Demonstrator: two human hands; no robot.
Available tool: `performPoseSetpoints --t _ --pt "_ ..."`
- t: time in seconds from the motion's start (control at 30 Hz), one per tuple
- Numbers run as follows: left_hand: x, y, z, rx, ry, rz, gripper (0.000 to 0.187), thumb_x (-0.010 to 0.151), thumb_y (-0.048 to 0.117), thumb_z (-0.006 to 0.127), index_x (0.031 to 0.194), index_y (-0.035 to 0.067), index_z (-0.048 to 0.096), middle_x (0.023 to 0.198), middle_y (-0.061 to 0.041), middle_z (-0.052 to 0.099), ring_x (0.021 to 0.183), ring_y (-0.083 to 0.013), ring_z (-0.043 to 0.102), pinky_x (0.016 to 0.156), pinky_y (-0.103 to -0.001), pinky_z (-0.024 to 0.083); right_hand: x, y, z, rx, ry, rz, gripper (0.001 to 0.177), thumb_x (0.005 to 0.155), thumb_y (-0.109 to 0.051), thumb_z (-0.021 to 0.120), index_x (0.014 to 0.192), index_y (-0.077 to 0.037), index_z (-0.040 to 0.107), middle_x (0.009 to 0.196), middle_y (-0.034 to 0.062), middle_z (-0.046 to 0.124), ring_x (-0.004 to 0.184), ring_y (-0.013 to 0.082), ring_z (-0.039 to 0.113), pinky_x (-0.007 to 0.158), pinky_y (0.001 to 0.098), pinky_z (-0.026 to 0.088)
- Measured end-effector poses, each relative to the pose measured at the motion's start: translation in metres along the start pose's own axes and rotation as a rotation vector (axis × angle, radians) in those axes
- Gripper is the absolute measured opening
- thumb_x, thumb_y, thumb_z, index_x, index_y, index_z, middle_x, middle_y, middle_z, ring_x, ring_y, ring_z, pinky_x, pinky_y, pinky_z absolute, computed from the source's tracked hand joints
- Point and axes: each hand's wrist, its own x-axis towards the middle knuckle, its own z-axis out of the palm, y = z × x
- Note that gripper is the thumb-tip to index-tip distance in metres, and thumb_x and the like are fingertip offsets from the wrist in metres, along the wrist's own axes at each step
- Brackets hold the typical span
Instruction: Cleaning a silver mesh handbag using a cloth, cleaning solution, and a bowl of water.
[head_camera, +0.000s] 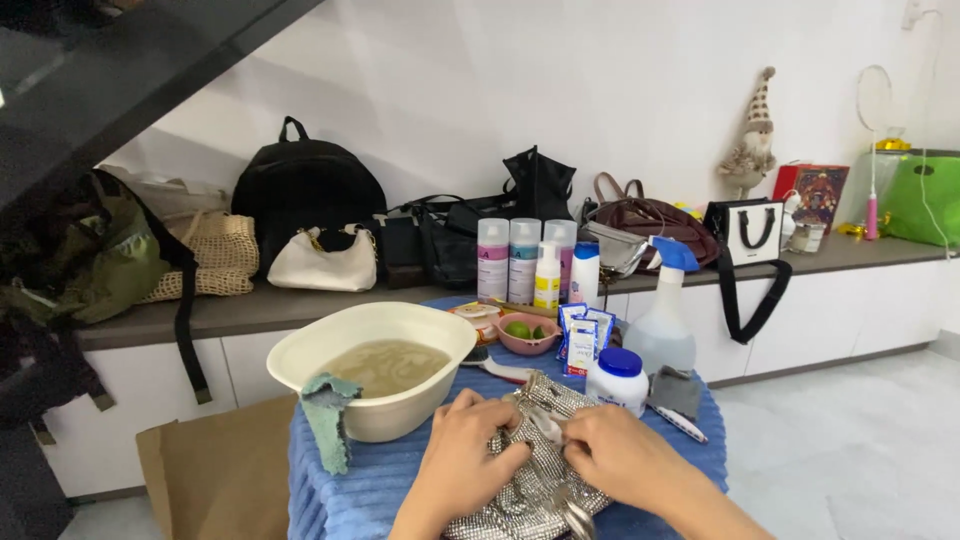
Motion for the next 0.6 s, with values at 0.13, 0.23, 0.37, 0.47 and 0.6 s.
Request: performPoseSetpoints --t 0.13,0.23,0.37,0.47,0.6 --pt "-0.001 -0.001 0.000 -0.034 -0.017 -0.042 0.019 0.073 0.032 0.068 0.085 0.018 0.071 0.084 0.007 0.071 0.091 -0.0146 0.056 0.094 -0.035 0.038 -0.014 0.003 -0.013 -0.095 -0.123 -0.010 0.023 0.080 -0.016 0.063 0.097 -0.015 0.078 0.075 0.0035 0.074 0.067 0.0244 0.067 0.069 0.0378 0.053" --pt "-0.002 0.002 -0.003 -0.056 -0.014 -0.060 0.015 0.073 0.030 0.067 0.082 0.018 0.069 0.083 0.007 0.071 0.092 -0.0147 0.056 0.095 -0.034 0.039 -0.030 0.015 -0.018 -0.100 -0.177 -0.023 0.038 0.080 -0.016 0.062 0.115 -0.017 0.078 0.076 0.0017 0.074 0.064 0.0208 0.067 0.062 0.0335 0.054" --pt "-0.007 0.002 -0.006 -0.085 -0.028 -0.038 0.016 0.071 0.030 0.066 0.081 0.017 0.067 0.083 0.007 0.070 0.092 -0.0146 0.058 0.096 -0.034 0.040 -0.034 0.032 -0.040 0.057 -0.033 0.222 0.032 0.076 -0.019 0.065 0.098 -0.019 0.088 0.068 -0.0019 0.079 0.050 0.0117 0.059 0.053 0.0248 0.050" --pt "-0.002 0.001 -0.004 -0.076 -0.029 -0.025 0.015 0.069 0.030 0.068 0.077 0.017 0.063 0.078 0.006 0.065 0.092 -0.0138 0.057 0.094 -0.033 0.039 -0.017 0.023 -0.055 0.266 0.316 0.261 0.031 0.076 -0.011 0.067 0.100 -0.008 0.086 0.061 0.0035 0.079 0.048 0.0114 0.055 0.048 0.0252 0.044" --pt "-0.001 0.000 -0.001 -0.032 -0.015 0.007 0.023 0.071 0.030 0.074 0.068 0.017 0.055 0.072 0.007 0.062 0.086 -0.0129 0.055 0.089 -0.032 0.039 0.024 0.017 -0.016 0.267 0.281 0.183 0.040 0.078 -0.004 0.061 0.108 -0.017 0.083 0.076 0.0012 0.082 0.051 0.0094 0.058 0.048 0.0235 0.044"
